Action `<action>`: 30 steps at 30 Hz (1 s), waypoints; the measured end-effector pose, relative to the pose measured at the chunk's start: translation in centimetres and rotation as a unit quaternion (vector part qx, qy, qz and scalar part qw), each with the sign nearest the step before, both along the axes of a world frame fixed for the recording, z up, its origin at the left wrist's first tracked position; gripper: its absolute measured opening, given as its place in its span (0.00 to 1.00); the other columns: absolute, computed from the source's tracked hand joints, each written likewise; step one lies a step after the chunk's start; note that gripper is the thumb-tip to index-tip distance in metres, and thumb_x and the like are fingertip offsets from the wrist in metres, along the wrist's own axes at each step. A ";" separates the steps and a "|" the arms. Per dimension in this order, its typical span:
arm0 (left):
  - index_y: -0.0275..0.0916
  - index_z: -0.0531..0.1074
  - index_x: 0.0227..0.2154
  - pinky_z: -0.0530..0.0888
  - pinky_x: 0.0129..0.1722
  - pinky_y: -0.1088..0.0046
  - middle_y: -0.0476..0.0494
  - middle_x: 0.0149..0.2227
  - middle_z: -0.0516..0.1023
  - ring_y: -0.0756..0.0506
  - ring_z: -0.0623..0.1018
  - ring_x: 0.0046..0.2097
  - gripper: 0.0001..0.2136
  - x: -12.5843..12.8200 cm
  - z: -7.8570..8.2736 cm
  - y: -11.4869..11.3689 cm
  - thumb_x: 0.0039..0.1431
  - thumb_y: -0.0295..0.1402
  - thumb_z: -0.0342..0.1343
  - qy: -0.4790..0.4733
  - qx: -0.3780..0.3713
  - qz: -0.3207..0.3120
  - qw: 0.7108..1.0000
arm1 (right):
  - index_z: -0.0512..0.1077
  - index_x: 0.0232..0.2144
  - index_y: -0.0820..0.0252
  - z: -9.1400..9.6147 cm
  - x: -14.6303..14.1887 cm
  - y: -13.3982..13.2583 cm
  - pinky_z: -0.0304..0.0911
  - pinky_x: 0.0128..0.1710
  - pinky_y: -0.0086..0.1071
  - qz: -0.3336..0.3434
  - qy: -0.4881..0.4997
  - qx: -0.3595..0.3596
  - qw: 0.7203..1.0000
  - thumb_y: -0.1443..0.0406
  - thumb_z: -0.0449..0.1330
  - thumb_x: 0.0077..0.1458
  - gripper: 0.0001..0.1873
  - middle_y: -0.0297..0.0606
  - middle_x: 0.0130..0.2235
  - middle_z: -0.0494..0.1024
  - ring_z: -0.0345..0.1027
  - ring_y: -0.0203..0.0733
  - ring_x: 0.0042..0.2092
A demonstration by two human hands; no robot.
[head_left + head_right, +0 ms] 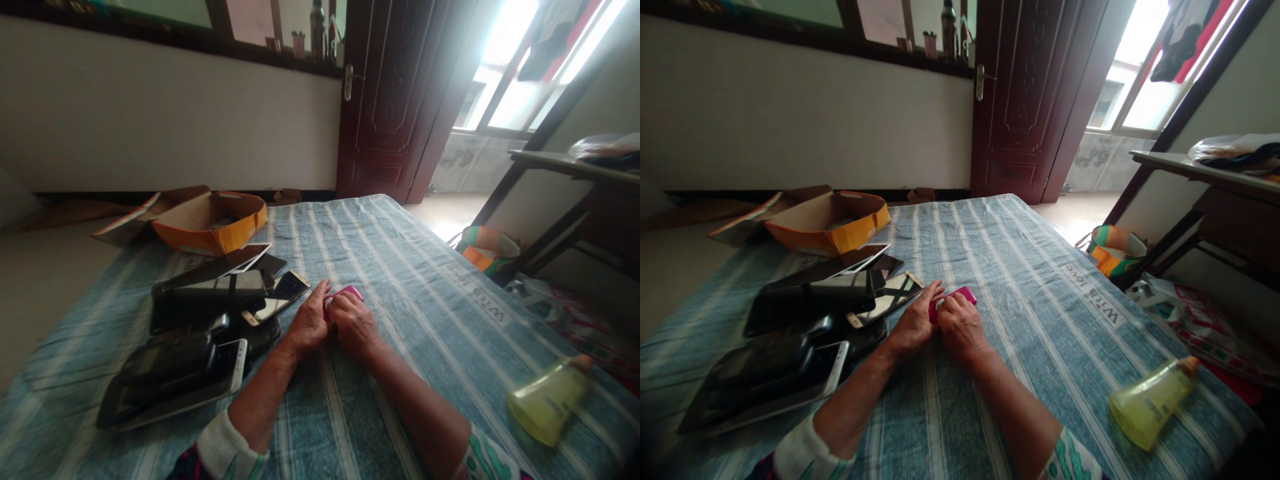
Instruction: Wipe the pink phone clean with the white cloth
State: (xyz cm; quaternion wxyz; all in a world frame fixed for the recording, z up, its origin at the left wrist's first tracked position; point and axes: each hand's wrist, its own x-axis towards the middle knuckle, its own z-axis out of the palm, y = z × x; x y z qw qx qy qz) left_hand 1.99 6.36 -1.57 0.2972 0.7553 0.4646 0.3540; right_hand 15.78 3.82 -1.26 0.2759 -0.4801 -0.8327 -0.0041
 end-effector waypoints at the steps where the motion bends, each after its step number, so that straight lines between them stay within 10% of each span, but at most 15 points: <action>1: 0.31 0.56 0.61 0.72 0.56 0.56 0.25 0.57 0.69 0.37 0.73 0.57 0.36 -0.1 0.0 0.0 0.46 0.23 0.59 -0.005 -0.001 -0.006 1.000 | 0.73 0.31 0.59 0.0 0.0 0.0 0.62 0.44 0.35 0.011 -0.002 0.002 1.000 0.73 0.54 0.59 0.10 0.40 0.36 0.75 0.63 0.43 0.42; 10: 0.33 0.56 0.61 0.66 0.61 0.57 0.31 0.60 0.68 0.38 0.70 0.60 0.38 -0.1 0.3 -0.1 0.43 0.21 0.58 0.030 -0.027 -0.010 0.999 | 0.72 0.29 0.59 0.2 2.9 0.9 0.60 0.44 0.33 -0.072 -0.013 -0.002 0.997 0.74 0.54 0.59 0.10 0.40 0.35 0.73 0.62 0.44 0.43; 30: 0.30 0.60 0.59 0.66 0.61 0.57 0.29 0.59 0.68 0.37 0.70 0.60 0.35 -0.2 0.8 0.1 0.44 0.27 0.59 0.030 -0.023 -0.024 0.999 | 0.72 0.33 0.60 0.6 1.6 0.0 0.60 0.45 0.34 -0.011 -0.025 -0.016 0.999 0.73 0.54 0.60 0.09 0.41 0.38 0.73 0.61 0.43 0.46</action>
